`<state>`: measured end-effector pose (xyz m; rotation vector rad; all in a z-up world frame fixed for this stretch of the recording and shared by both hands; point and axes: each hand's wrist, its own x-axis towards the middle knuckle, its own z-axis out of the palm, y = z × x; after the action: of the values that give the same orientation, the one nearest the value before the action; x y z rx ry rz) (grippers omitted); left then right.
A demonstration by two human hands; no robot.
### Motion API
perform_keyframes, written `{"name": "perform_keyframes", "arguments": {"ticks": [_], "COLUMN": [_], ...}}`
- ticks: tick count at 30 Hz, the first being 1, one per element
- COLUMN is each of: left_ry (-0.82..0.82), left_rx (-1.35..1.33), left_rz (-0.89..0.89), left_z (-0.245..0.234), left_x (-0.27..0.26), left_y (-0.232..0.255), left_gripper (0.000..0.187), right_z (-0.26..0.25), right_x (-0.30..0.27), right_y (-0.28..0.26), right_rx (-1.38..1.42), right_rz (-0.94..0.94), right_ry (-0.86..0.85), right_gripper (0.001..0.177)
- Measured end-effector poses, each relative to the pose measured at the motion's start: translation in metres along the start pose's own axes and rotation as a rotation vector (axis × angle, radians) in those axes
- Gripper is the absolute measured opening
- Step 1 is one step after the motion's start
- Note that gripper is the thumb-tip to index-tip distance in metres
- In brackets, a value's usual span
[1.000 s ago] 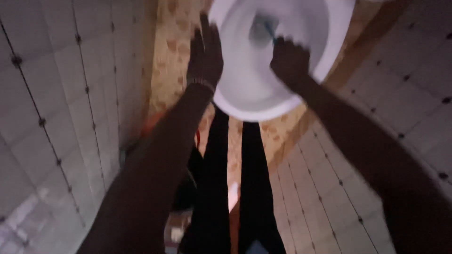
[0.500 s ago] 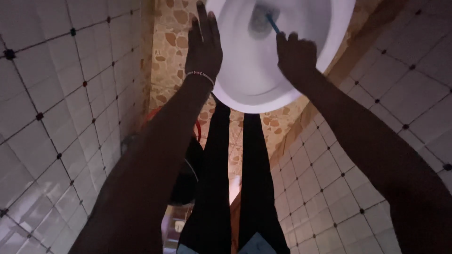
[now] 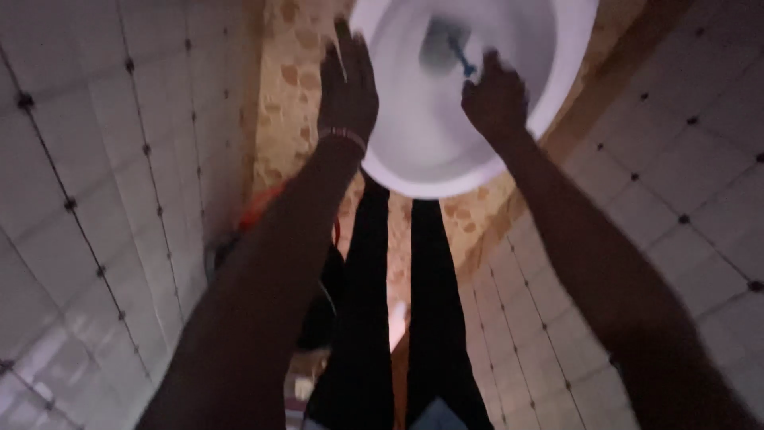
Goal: Cleaning the inside of a toilet bowl with a toilet brush.
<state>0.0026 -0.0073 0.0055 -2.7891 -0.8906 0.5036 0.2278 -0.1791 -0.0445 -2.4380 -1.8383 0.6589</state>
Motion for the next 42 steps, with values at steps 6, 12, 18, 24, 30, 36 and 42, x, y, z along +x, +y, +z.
{"name": "perform_keyframes", "arguments": {"ticks": [6, 12, 18, 24, 30, 36, 42], "left_ry": [0.105, -0.066, 0.008, 0.03, 0.087, 0.077, 0.001], "left_rx": [-0.105, -0.122, 0.224, 0.026, 0.055, 0.01, -0.015], "left_rz": [-0.022, -0.024, 0.041, -0.036, -0.039, 0.044, 0.022], "left_z": [-0.003, -0.004, -0.012, -0.004, -0.002, -0.011, -0.01], "left_x": [0.012, 0.0, 0.0, 0.006, 0.018, 0.007, 0.004], "left_y": [-0.003, 0.004, 0.008, 0.002, 0.001, -0.003, -0.002], "left_gripper": [0.061, 0.065, 0.055, 0.056, 0.056, 0.058, 0.063], "right_z": [-0.019, 0.143, 0.1, -0.056, 0.054, 0.06, 0.002], "right_x": [-0.005, -0.039, -0.016, 0.005, 0.005, -0.022, -0.008], "right_y": [-0.024, 0.005, 0.029, -0.028, 0.01, -0.002, -0.037], "right_rx": [-0.26, 1.303, 0.938, 0.014, -0.125, 0.876, 0.32], "right_rz": [0.04, 0.591, 0.706, 0.121, 0.149, 0.724, 0.316], "right_ry": [-0.201, 0.345, -0.01, -0.229, -0.057, -0.066, 0.219], "right_gripper": [0.054, 0.017, 0.024, 0.022, 0.036, 0.019, 0.036]}}
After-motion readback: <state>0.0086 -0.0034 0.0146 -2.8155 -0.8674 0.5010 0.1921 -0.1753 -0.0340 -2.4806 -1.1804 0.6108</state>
